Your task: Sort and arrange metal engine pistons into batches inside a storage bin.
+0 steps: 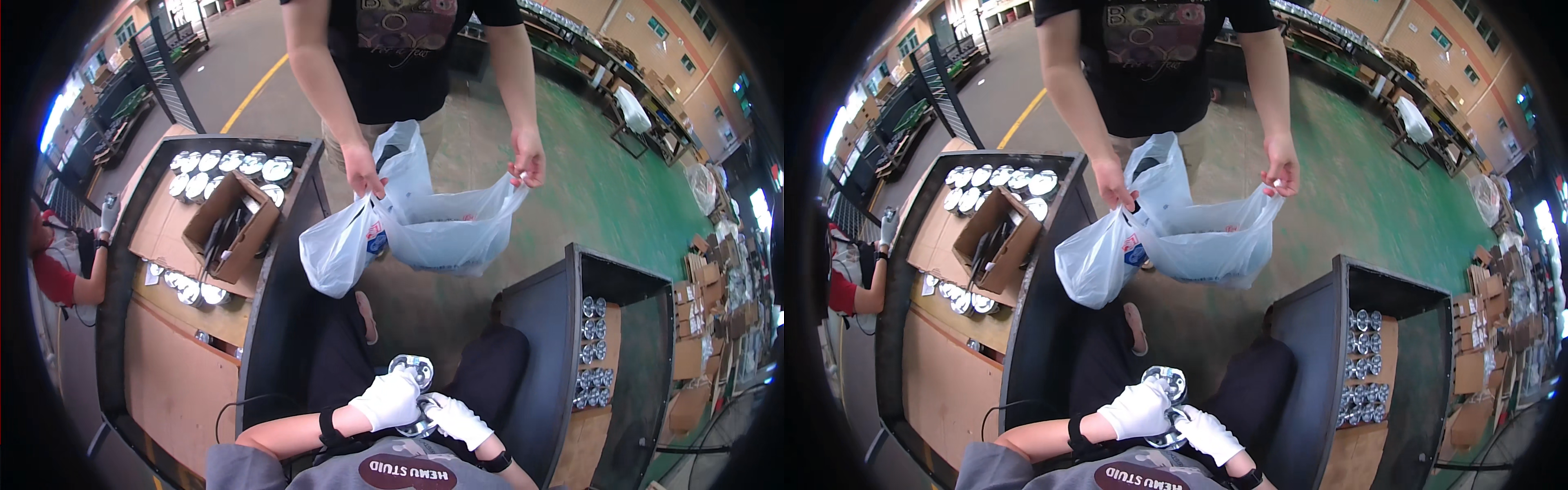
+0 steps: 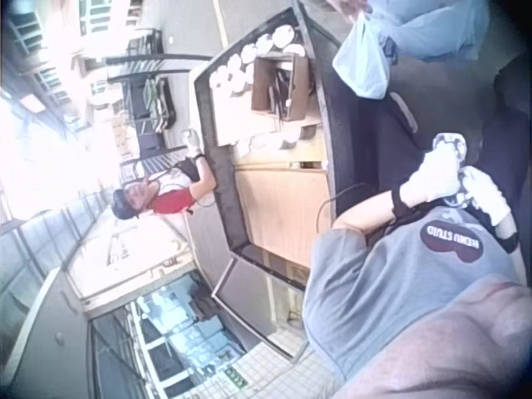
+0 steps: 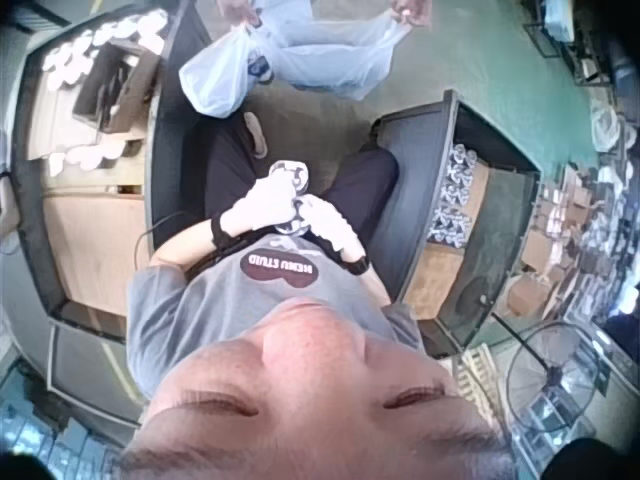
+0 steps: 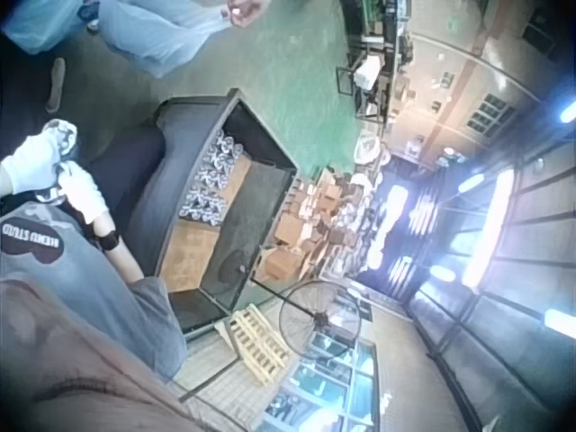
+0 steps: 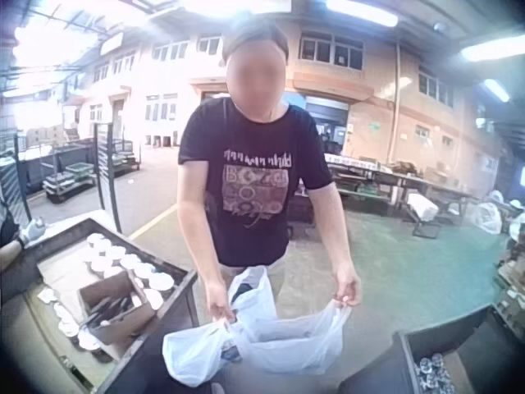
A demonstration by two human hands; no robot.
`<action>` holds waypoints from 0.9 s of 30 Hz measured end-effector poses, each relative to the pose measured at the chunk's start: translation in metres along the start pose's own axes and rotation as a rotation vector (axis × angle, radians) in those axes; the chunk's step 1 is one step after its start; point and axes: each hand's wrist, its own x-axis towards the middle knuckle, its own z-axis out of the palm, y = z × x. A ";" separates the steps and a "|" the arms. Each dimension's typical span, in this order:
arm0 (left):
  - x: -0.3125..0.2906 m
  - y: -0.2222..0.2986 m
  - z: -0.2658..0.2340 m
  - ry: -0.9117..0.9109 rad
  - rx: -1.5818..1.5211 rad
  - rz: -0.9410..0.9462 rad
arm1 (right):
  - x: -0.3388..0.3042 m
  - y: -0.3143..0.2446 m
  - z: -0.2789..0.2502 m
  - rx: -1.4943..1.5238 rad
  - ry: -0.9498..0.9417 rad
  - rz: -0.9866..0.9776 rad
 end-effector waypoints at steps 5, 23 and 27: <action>0.009 -0.012 0.016 -0.027 -0.036 0.002 | 0.008 0.002 -0.001 0.063 -0.073 0.094; 0.062 -0.026 0.029 -0.152 0.044 -0.038 | 0.047 0.016 -0.019 0.024 -0.084 0.126; 0.060 -0.033 0.024 -0.118 0.014 -0.077 | 0.052 0.012 -0.014 0.064 -0.114 0.091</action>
